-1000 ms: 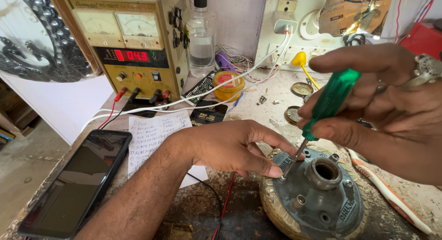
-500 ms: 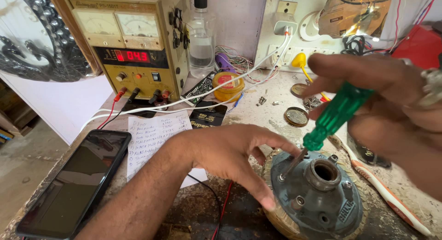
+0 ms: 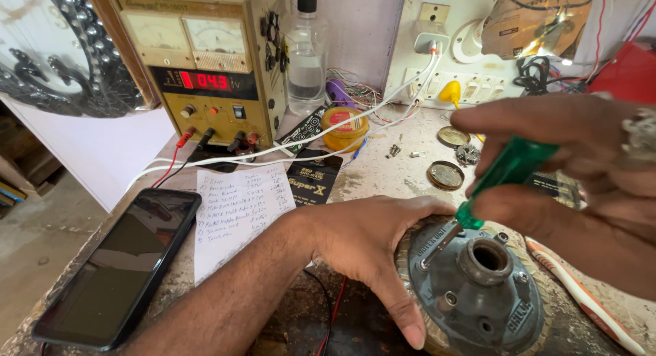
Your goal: The person works at a cluttered repair bench on a round speaker driver, first separating the speaker cone assembly from its metal basket and setting parts aside, then using a green-handled screwdriver to drive screws into the speaker housing one at a time, holding the housing steady with the other hand. They reposition the speaker repeatedly while tightening the screws.
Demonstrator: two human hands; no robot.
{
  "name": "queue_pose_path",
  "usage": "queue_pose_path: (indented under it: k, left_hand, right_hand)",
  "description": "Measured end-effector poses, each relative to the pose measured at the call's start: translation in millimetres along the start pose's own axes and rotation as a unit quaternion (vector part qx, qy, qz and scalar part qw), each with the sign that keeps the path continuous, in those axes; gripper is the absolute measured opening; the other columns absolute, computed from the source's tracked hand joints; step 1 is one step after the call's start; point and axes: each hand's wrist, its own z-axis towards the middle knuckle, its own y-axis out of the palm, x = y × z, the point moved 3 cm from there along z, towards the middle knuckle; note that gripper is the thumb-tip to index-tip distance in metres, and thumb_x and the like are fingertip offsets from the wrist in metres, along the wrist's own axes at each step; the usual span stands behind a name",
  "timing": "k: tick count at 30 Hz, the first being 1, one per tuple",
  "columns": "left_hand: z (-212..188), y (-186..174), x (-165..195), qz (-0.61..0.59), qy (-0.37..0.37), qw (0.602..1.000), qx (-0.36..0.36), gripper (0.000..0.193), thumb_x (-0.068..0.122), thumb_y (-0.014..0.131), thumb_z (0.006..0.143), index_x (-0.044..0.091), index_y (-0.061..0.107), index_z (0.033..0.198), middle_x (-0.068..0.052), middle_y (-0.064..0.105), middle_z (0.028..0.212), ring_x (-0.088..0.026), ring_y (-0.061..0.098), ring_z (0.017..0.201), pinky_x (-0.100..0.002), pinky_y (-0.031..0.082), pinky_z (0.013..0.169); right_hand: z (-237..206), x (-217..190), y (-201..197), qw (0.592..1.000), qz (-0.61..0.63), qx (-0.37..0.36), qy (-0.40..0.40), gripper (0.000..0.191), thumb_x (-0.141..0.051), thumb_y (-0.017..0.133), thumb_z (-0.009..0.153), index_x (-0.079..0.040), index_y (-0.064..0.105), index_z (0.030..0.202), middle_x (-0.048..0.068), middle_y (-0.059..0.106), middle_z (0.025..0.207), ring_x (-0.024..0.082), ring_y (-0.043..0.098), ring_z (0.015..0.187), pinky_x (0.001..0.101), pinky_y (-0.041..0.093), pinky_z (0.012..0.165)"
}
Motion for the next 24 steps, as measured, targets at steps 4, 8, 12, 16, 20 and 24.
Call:
queue_pose_path:
  k: [4, 8, 12, 16, 20, 24]
  left_hand:
    - [-0.1, 1.2, 3.5, -0.056, 0.035, 0.998, -0.015, 0.128, 0.049, 0.096, 0.053, 0.000, 0.038, 0.157, -0.018, 0.066, 0.142, -0.026, 0.062, 0.134, -0.035, 0.042, 0.114]
    - [-1.6, 1.3, -0.8, -0.024, 0.002, 1.000, -0.003, 0.127, 0.048, 0.093, 0.053, -0.001, 0.038, 0.156, -0.017, 0.064, 0.142, -0.025, 0.061, 0.133, -0.035, 0.044, 0.113]
    - [-0.9, 1.4, -1.6, -0.035, 0.014, 0.999, -0.009, 0.127, 0.047, 0.093, 0.053, -0.001, 0.037, 0.157, -0.017, 0.065, 0.142, -0.025, 0.062, 0.133, -0.034, 0.044, 0.113]
    - [-1.0, 0.6, -3.6, -0.034, 0.000, 0.999, -0.014, 0.131, 0.048, 0.094, 0.054, 0.000, 0.034, 0.160, -0.017, 0.063, 0.144, -0.025, 0.060, 0.134, -0.035, 0.043, 0.113]
    - [0.3, 1.8, -3.0, -0.051, 0.002, 0.998, -0.021, 0.129, 0.047, 0.093, 0.054, -0.002, 0.034, 0.158, -0.018, 0.063, 0.144, -0.025, 0.061, 0.135, -0.035, 0.043, 0.114]
    - [0.2, 1.2, -1.3, -0.044, 0.001, 0.999, -0.019, 0.130, 0.045, 0.095, 0.054, -0.002, 0.033, 0.158, -0.018, 0.063, 0.143, -0.025, 0.061, 0.134, -0.034, 0.043, 0.114]
  right_hand:
    - [-1.9, 5.2, 0.7, 0.975, 0.218, -0.034, 0.036, 0.062, -0.004, 0.060, 0.094, -0.007, 0.044, 0.153, 0.015, 0.070, 0.125, 0.025, 0.077, 0.116, 0.0408, 0.057, 0.101]
    - [3.1, 20.8, 0.9, 0.998, 0.043, 0.005, 0.035, 0.082, 0.002, 0.075, 0.087, -0.009, 0.046, 0.163, 0.013, 0.066, 0.112, 0.024, 0.075, 0.097, 0.0385, 0.060, 0.084]
    - [-0.5, 21.7, -1.6, 0.976, 0.210, -0.048, -0.007, 0.067, 0.003, 0.064, 0.093, -0.009, 0.043, 0.155, 0.014, 0.070, 0.115, 0.027, 0.075, 0.111, 0.0421, 0.059, 0.095]
    - [3.6, 22.8, -4.0, 0.997, 0.072, -0.035, 0.017, 0.068, 0.006, 0.066, 0.090, -0.010, 0.047, 0.154, 0.014, 0.067, 0.113, 0.028, 0.076, 0.106, 0.0420, 0.063, 0.090]
    - [4.8, 17.6, -2.9, 0.978, 0.201, -0.041, 0.022, 0.067, 0.005, 0.062, 0.094, -0.009, 0.037, 0.155, 0.009, 0.057, 0.140, 0.025, 0.061, 0.133, 0.0438, 0.056, 0.101]
    - [-0.2, 18.7, -1.3, 0.989, 0.137, -0.058, 0.015, 0.067, 0.001, 0.062, 0.094, -0.007, 0.040, 0.157, 0.017, 0.067, 0.117, 0.029, 0.077, 0.116, 0.0417, 0.057, 0.100]
